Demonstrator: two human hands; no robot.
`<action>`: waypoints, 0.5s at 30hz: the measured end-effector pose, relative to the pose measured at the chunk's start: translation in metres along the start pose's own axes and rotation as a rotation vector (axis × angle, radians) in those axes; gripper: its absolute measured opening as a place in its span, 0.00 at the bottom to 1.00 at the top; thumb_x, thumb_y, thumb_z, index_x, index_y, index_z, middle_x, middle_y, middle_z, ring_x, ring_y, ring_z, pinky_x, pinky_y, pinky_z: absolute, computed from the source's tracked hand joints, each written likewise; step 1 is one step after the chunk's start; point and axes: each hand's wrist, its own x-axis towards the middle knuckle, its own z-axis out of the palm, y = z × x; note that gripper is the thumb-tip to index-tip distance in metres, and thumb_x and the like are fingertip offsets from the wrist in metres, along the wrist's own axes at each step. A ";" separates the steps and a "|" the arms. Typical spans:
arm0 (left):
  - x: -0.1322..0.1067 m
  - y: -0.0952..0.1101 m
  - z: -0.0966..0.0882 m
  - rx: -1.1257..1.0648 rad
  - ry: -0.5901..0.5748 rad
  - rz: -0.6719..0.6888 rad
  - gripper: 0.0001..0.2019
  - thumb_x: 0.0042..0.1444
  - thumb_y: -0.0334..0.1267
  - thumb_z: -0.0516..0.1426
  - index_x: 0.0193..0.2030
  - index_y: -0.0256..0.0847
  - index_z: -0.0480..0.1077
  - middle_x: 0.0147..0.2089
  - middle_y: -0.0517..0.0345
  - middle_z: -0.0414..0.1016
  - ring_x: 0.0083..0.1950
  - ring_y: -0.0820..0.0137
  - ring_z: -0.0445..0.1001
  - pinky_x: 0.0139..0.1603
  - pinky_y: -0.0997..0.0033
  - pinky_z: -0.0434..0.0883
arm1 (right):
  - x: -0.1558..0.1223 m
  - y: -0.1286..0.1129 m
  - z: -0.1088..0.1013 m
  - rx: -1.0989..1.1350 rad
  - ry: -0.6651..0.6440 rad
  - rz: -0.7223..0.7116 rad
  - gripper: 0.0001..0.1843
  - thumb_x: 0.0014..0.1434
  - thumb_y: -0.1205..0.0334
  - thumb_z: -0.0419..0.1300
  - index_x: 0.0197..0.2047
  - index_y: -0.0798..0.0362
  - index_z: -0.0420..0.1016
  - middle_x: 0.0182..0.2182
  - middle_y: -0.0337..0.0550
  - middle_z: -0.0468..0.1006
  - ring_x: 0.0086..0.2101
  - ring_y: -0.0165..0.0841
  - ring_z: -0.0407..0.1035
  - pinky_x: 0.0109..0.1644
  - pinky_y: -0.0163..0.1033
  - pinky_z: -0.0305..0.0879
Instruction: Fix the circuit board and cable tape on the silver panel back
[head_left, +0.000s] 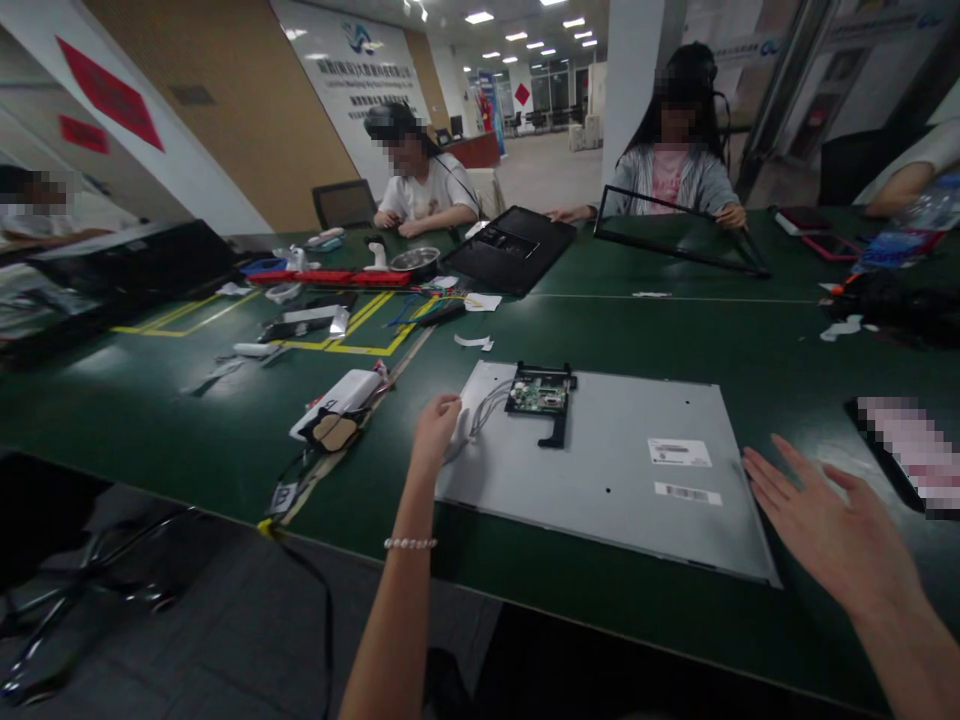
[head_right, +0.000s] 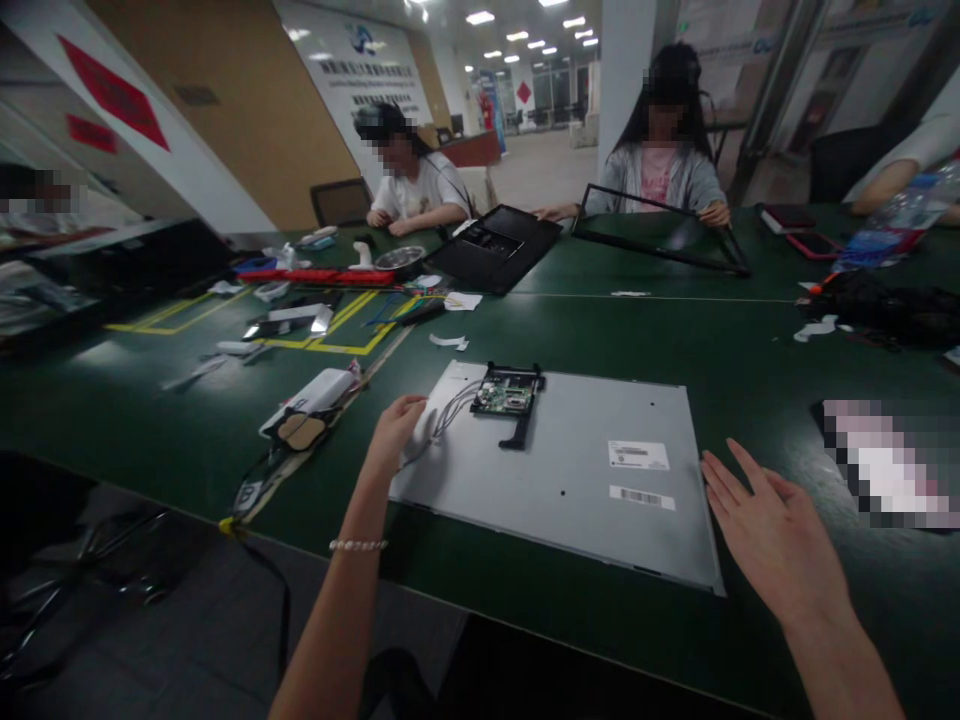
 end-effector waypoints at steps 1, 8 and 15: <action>-0.004 0.002 0.001 -0.005 -0.006 0.000 0.18 0.49 0.47 0.55 0.43 0.38 0.74 0.32 0.55 0.76 0.35 0.63 0.73 0.34 0.69 0.67 | -0.001 -0.002 -0.003 0.006 0.012 0.000 0.32 0.58 0.43 0.52 0.64 0.40 0.64 0.58 0.45 0.74 0.60 0.35 0.64 0.69 0.45 0.47; -0.031 0.013 0.012 -0.047 -0.063 0.028 0.19 0.53 0.47 0.55 0.48 0.38 0.71 0.39 0.52 0.78 0.41 0.61 0.76 0.43 0.66 0.69 | 0.007 -0.014 -0.034 0.010 0.020 0.018 0.30 0.58 0.43 0.51 0.63 0.37 0.65 0.60 0.41 0.72 0.60 0.34 0.64 0.69 0.45 0.47; -0.045 0.016 0.024 -0.048 -0.105 0.015 0.17 0.56 0.42 0.54 0.50 0.38 0.71 0.50 0.45 0.76 0.53 0.58 0.75 0.56 0.60 0.68 | 0.014 -0.020 -0.061 -0.300 -0.001 -0.102 0.31 0.63 0.47 0.42 0.67 0.42 0.60 0.62 0.38 0.69 0.64 0.36 0.59 0.70 0.51 0.50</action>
